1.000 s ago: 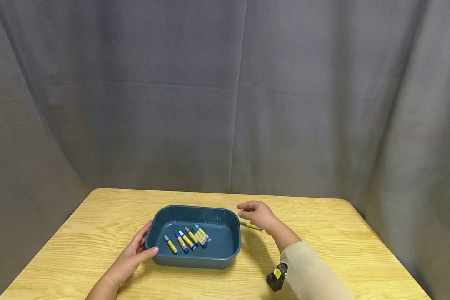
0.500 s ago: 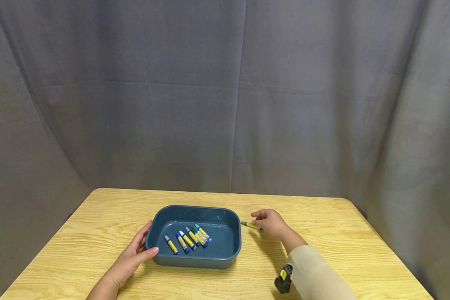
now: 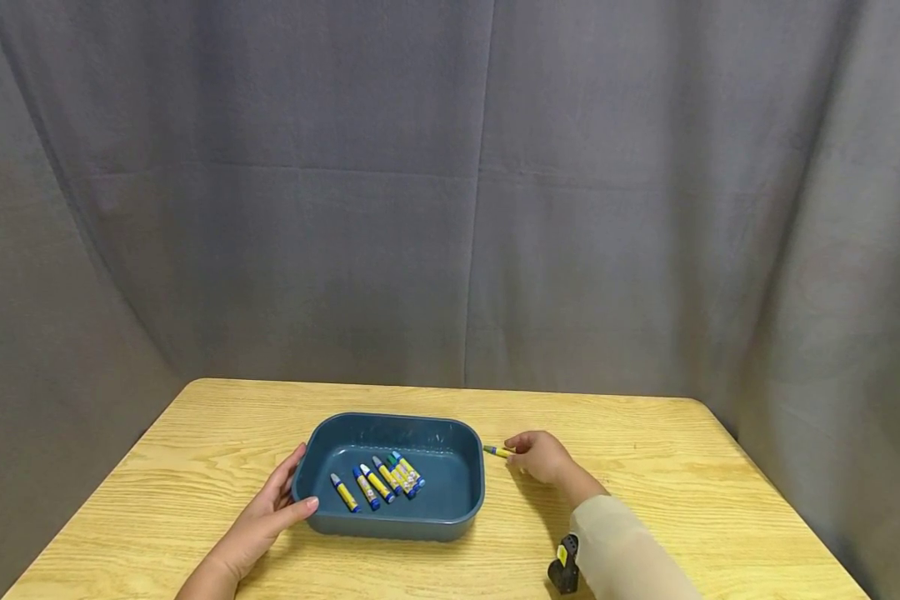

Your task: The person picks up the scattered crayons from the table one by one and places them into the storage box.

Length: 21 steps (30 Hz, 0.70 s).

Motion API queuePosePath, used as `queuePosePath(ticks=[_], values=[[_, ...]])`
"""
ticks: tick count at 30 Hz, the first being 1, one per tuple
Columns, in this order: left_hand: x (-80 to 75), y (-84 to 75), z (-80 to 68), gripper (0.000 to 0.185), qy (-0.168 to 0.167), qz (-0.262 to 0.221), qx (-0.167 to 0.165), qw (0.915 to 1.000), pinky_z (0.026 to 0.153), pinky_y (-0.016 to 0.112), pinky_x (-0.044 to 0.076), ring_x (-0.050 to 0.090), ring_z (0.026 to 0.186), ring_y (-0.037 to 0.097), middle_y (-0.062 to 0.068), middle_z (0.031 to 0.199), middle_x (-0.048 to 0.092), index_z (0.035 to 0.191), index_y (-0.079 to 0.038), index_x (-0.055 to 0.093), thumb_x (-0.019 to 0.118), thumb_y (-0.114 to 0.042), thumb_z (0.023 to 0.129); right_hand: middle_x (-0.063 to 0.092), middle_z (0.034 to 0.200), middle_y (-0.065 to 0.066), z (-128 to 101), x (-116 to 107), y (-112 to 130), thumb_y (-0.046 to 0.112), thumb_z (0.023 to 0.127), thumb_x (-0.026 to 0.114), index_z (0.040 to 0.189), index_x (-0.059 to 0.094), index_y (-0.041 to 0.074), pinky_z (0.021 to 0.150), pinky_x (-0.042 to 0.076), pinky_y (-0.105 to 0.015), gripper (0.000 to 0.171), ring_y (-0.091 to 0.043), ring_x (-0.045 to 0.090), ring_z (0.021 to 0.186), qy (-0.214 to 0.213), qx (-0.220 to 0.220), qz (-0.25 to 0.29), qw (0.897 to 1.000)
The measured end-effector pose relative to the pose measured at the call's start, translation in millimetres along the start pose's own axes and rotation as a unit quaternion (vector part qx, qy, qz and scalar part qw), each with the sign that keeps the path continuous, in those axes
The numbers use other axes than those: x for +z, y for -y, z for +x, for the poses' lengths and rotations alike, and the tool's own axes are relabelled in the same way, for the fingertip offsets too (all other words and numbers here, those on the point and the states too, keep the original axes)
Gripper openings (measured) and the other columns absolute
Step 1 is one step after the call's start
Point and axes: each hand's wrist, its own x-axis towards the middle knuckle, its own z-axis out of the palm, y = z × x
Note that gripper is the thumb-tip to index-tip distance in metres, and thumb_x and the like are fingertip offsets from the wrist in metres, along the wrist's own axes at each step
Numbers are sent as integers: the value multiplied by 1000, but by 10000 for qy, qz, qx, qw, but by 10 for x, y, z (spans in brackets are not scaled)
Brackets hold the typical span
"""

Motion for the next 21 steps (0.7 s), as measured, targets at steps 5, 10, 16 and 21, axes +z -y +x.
queuePosePath(ticks=[5,10,16,21], values=[[8,1,-6,80,31,-85,45,9999,91,9,40,42,119,-11,24,160,22,158,-13,13,60,-13,94,67,99,-10,-6,13,-8,1,88,67,109,72,1,74,47,-31,21,-18,54,86,-22,-73,-346,9994],[15,-4,-3,79,15,-73,50,10000,92,8,39,40,131,6,24,161,21,158,-13,14,60,-13,94,67,98,-9,-2,15,-24,1,89,65,107,73,4,77,46,-34,20,-19,54,86,0,-99,-533,9985],[6,9,-9,79,43,-118,79,9999,91,8,40,42,114,-17,25,160,21,158,-12,13,60,-13,94,64,93,-8,-15,5,-38,2,90,63,109,73,2,70,42,-28,21,-18,52,82,-58,-76,-352,9993],[-2,8,-1,80,35,-100,90,9999,91,9,40,42,113,-18,25,160,22,158,-13,13,60,-13,94,62,91,-10,-30,-50,39,3,92,61,113,69,-2,64,41,-25,23,-17,50,76,-110,-6,332,9994]])
